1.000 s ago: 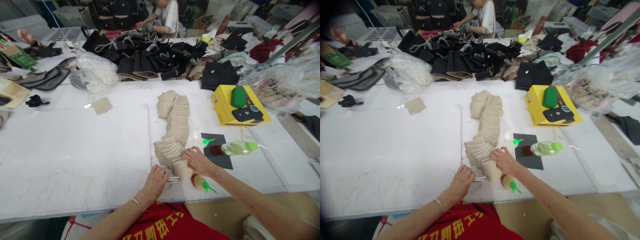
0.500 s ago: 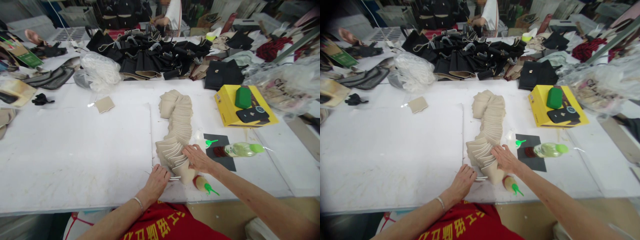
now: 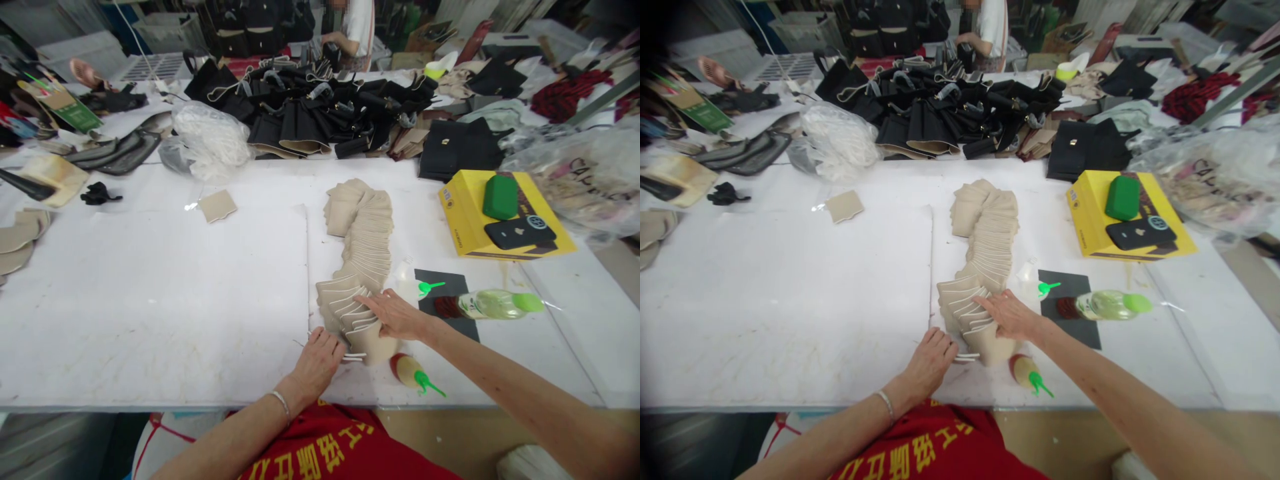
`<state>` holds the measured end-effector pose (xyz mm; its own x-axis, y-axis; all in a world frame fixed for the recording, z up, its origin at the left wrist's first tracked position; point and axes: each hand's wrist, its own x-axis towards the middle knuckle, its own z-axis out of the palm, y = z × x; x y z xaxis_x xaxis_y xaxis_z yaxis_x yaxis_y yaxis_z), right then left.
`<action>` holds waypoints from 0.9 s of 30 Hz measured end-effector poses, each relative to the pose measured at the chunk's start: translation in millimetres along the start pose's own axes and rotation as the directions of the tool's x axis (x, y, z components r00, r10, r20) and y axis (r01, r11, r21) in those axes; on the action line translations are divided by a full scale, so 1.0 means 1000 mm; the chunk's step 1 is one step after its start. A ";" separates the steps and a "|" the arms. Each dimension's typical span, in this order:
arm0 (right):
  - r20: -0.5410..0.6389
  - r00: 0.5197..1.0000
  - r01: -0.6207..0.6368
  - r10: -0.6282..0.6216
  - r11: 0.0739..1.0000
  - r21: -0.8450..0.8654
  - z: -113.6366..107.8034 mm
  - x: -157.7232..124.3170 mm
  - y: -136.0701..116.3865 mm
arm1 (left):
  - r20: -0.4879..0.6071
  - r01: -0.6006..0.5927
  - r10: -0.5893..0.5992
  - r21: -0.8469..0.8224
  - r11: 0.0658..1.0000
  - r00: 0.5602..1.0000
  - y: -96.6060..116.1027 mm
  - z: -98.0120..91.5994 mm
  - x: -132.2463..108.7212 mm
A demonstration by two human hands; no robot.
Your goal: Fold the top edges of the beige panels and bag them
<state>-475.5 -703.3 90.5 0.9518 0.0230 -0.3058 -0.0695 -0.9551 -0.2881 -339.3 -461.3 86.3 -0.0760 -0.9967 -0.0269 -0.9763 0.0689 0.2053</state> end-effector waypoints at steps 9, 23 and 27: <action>-0.043 0.999 -0.015 0.012 0.997 -0.074 -0.008 0.013 -0.005 | -0.008 -0.002 0.002 0.003 1.000 1.000 0.000 0.000 0.000; -0.069 0.995 0.057 -0.067 0.988 -0.144 -0.018 0.021 -0.010 | 0.013 0.022 -0.022 -0.013 1.000 1.000 0.000 -0.004 0.003; -0.050 0.992 0.104 -0.112 0.986 -0.130 -0.023 0.023 -0.010 | 0.033 0.044 -0.043 -0.027 0.999 0.999 0.001 -0.006 0.004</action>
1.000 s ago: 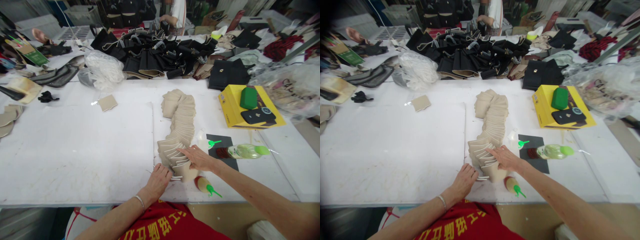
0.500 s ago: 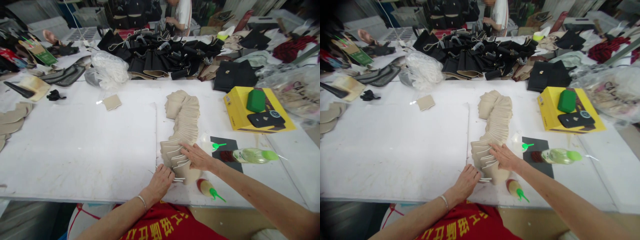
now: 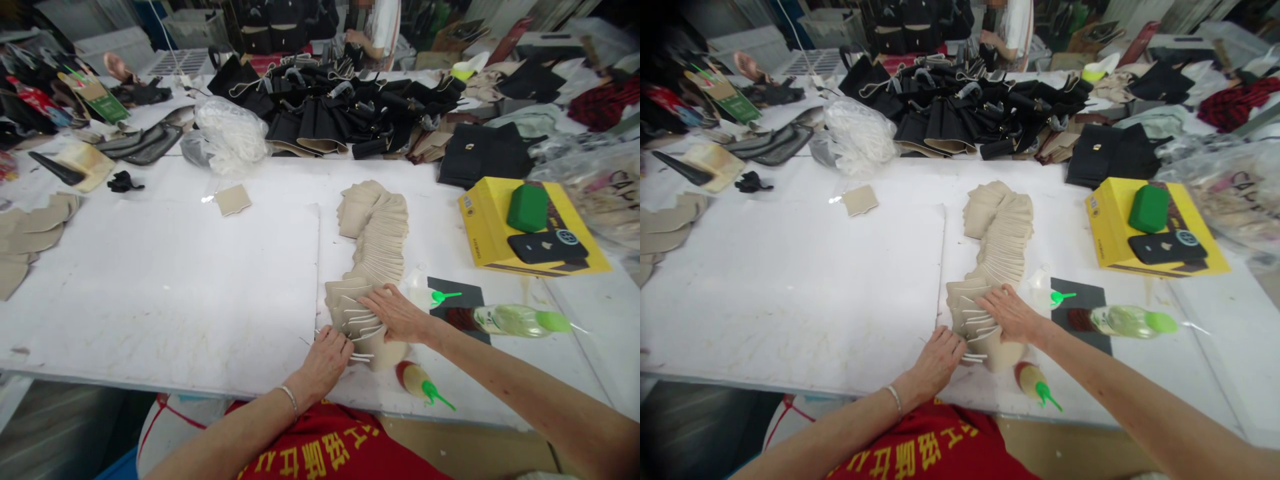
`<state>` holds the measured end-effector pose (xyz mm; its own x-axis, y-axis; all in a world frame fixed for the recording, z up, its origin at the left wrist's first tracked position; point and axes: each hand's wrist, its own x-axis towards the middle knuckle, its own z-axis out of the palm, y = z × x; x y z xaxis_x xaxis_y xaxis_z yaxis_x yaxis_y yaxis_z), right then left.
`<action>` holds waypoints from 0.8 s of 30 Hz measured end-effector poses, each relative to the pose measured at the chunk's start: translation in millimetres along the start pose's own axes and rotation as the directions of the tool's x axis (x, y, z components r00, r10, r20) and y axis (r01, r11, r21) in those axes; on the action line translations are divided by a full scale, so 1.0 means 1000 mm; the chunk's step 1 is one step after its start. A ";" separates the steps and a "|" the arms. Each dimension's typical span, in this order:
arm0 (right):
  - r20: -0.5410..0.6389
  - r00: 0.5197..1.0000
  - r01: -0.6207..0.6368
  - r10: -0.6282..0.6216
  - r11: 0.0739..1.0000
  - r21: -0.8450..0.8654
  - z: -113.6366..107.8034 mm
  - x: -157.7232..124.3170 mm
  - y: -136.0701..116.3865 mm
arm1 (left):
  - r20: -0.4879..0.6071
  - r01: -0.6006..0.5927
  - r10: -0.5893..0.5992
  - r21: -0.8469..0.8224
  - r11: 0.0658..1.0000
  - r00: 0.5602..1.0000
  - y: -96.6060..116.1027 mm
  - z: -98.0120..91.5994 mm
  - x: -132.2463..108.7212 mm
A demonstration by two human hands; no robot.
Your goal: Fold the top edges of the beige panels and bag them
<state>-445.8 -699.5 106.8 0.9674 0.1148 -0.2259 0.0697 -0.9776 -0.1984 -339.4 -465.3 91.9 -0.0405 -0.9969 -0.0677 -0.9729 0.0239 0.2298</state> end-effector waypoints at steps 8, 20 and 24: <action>0.143 0.988 0.047 -0.058 0.996 0.078 0.008 -0.004 -0.005 | 0.074 -0.005 0.009 -0.055 0.998 0.997 0.000 -0.005 -0.008; 0.259 0.965 -0.073 -0.034 0.916 0.394 -0.015 0.013 -0.019 | 0.179 0.360 -0.315 -0.352 0.864 0.932 -0.018 -0.035 -0.056; 0.200 0.978 -0.077 -0.054 0.801 0.594 -0.050 0.028 -0.017 | 0.168 0.543 -0.558 -0.566 0.620 0.813 -0.042 -0.066 -0.094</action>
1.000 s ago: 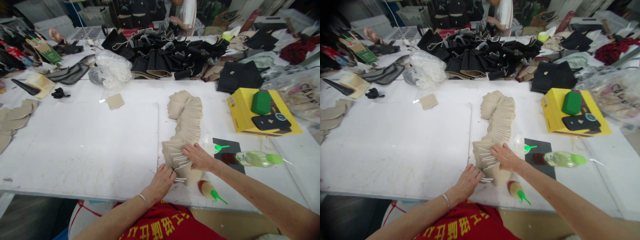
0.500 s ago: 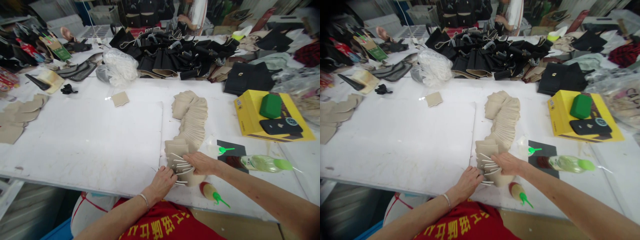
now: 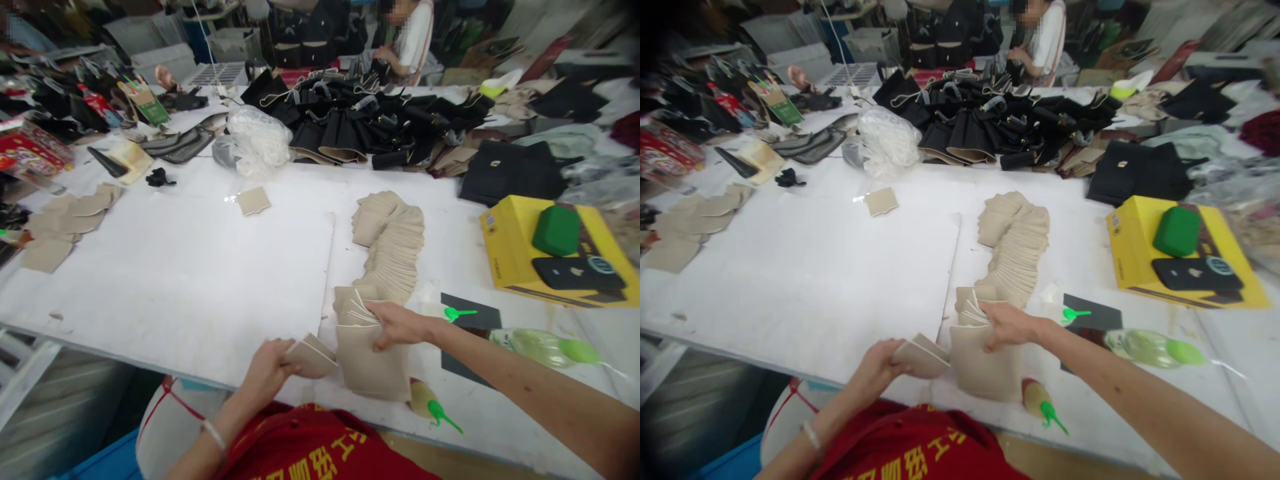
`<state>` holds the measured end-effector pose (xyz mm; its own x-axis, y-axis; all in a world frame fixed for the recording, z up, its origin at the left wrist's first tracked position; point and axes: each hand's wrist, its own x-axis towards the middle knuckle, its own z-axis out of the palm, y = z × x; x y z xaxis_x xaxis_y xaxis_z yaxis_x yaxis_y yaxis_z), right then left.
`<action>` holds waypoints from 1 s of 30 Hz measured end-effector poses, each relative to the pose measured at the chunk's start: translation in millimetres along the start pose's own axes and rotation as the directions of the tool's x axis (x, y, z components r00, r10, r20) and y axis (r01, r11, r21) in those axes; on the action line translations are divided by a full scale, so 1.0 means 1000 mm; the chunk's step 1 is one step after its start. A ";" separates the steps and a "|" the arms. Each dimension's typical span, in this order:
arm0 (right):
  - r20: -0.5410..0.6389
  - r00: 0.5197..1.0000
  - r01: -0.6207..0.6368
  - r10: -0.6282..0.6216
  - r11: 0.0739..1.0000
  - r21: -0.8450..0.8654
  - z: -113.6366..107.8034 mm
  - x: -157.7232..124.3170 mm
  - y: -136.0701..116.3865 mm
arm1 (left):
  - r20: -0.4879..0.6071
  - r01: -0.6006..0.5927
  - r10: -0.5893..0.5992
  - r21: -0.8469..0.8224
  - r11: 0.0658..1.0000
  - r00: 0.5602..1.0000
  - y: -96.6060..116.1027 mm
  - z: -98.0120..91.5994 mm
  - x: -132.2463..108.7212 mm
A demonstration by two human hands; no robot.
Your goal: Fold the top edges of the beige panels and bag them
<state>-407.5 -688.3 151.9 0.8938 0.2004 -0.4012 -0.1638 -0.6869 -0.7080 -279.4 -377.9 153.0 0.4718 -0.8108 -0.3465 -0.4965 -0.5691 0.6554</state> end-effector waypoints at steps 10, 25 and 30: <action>-0.229 0.971 -0.016 0.072 0.971 0.238 0.001 0.072 -0.076 | 0.096 0.098 -0.342 -0.995 -0.010 0.935 -0.046 -0.043 -0.067; 0.328 0.914 0.228 -0.238 0.971 0.067 0.282 0.263 -0.364 | -0.241 -0.727 -0.918 -0.683 -0.069 0.314 -0.179 0.018 -0.354; 0.456 0.828 0.429 -0.327 0.892 -0.140 0.431 0.278 -0.455 | -0.160 -0.828 -0.981 -0.561 0.001 0.107 -0.248 0.081 -0.456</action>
<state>-264.1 -18.8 112.0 0.6033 0.7087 -0.3658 0.2957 -0.6247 -0.7227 -430.8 121.9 93.8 0.6540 0.4938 -0.5731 0.0173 0.7476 0.6639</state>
